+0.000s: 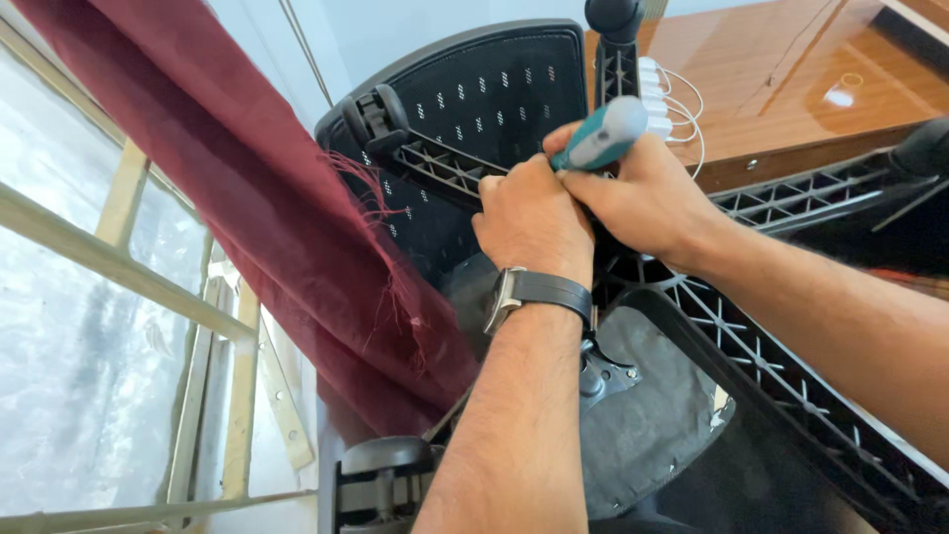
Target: The person uses a screwdriver to tighten a screw on the underside of an overturned office chair. The hands hold the chair frame steady while turning the screwdriver repeatedly to secure the joint.
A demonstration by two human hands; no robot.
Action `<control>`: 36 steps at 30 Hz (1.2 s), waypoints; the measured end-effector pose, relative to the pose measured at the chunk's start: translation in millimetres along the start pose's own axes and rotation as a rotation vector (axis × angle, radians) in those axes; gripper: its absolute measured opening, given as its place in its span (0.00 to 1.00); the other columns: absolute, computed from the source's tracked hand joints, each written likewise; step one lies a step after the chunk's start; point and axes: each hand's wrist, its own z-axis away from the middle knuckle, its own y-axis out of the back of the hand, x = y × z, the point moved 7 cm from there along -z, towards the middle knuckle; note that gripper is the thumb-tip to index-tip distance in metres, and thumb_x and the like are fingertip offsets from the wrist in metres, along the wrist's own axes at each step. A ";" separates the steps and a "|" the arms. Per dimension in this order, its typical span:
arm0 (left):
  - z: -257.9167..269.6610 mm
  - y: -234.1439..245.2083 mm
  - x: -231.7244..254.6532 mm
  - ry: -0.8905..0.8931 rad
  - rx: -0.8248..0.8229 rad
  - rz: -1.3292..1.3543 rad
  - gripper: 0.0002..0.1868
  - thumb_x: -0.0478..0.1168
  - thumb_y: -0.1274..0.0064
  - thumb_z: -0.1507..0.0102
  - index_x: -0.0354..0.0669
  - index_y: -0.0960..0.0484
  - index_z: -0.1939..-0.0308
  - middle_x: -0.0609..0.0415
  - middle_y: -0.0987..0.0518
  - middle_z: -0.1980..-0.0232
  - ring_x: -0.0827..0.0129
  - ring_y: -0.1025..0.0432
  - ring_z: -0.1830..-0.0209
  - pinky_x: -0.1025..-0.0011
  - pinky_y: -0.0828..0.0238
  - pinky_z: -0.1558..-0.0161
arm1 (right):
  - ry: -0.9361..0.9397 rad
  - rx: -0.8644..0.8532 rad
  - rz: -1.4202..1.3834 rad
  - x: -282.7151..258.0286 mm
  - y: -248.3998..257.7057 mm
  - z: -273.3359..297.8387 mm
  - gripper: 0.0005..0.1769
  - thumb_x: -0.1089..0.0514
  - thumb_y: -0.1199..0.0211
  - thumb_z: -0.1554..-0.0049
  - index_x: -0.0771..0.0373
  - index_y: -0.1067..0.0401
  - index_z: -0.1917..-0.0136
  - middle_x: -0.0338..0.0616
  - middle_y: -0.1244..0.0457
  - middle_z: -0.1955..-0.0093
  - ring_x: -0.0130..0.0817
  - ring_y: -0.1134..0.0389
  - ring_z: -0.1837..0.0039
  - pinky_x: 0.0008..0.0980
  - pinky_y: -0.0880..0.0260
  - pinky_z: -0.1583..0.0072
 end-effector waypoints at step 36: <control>32.3 9.3 -9.4 0.042 0.200 0.172 0.18 0.49 0.52 0.34 0.49 0.22 0.43 0.59 0.21 0.43 0.59 0.30 0.38 0.53 0.31 0.50 | -0.059 0.187 0.156 -10.7 -7.2 13.6 0.17 0.52 0.31 0.39 0.68 0.26 0.47 0.46 0.31 0.54 0.27 0.31 0.53 0.31 0.29 0.51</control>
